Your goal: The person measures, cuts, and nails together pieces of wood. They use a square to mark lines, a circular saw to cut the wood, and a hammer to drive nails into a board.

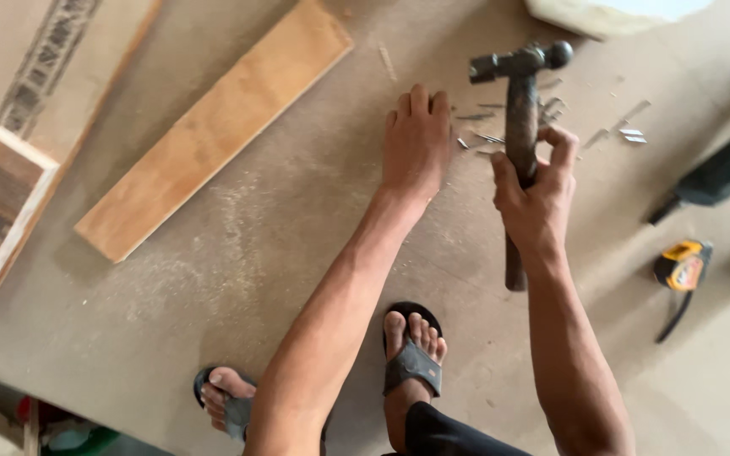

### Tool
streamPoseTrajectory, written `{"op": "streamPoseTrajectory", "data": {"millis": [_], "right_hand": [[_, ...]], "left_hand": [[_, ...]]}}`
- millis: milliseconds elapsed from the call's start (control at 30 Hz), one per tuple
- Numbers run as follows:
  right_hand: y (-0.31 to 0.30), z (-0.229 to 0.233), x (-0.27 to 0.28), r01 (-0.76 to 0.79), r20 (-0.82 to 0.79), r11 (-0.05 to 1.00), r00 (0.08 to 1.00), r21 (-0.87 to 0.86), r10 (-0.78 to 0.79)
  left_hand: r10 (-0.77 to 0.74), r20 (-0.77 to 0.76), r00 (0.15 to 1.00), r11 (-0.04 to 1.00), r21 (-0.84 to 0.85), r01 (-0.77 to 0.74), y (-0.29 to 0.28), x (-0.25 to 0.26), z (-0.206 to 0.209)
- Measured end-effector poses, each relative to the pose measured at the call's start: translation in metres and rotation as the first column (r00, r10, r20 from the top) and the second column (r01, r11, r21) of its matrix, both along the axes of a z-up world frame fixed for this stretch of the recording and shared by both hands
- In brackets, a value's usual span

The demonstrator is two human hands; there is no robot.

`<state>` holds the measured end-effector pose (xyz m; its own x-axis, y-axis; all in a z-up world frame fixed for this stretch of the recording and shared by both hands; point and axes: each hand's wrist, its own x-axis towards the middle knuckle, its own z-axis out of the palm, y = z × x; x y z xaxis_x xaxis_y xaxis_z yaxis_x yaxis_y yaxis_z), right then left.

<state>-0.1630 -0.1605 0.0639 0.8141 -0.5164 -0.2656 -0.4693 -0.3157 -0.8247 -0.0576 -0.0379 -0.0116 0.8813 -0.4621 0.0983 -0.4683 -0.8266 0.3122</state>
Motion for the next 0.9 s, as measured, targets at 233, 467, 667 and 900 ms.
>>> {"op": "streamPoseTrajectory", "data": {"millis": [233, 467, 667, 900], "right_hand": [[0.022, 0.007, 0.017, -0.038, -0.101, 0.997, 0.994, 0.065, 0.044], [0.039, 0.005, 0.04, -0.075, -0.14, 0.993, 0.986, 0.086, 0.087], [0.046, 0.005, 0.046, -0.089, -0.136, 0.994, 0.986, 0.066, 0.098], [0.053, 0.004, 0.056, -0.112, -0.149, 0.992, 0.982, 0.056, 0.119]], "left_hand": [[0.194, -0.309, 0.931, 0.658, -0.663, -0.357, 0.101, 0.062, -0.001], [0.205, -0.052, 0.977, 0.684, -0.707, -0.181, 0.128, 0.121, -0.008], [0.154, -0.272, 0.95, 0.517, -0.797, -0.312, 0.12, 0.128, -0.023], [0.24, -0.134, 0.962, 0.691, -0.672, -0.266, 0.121, 0.125, -0.015]]}}
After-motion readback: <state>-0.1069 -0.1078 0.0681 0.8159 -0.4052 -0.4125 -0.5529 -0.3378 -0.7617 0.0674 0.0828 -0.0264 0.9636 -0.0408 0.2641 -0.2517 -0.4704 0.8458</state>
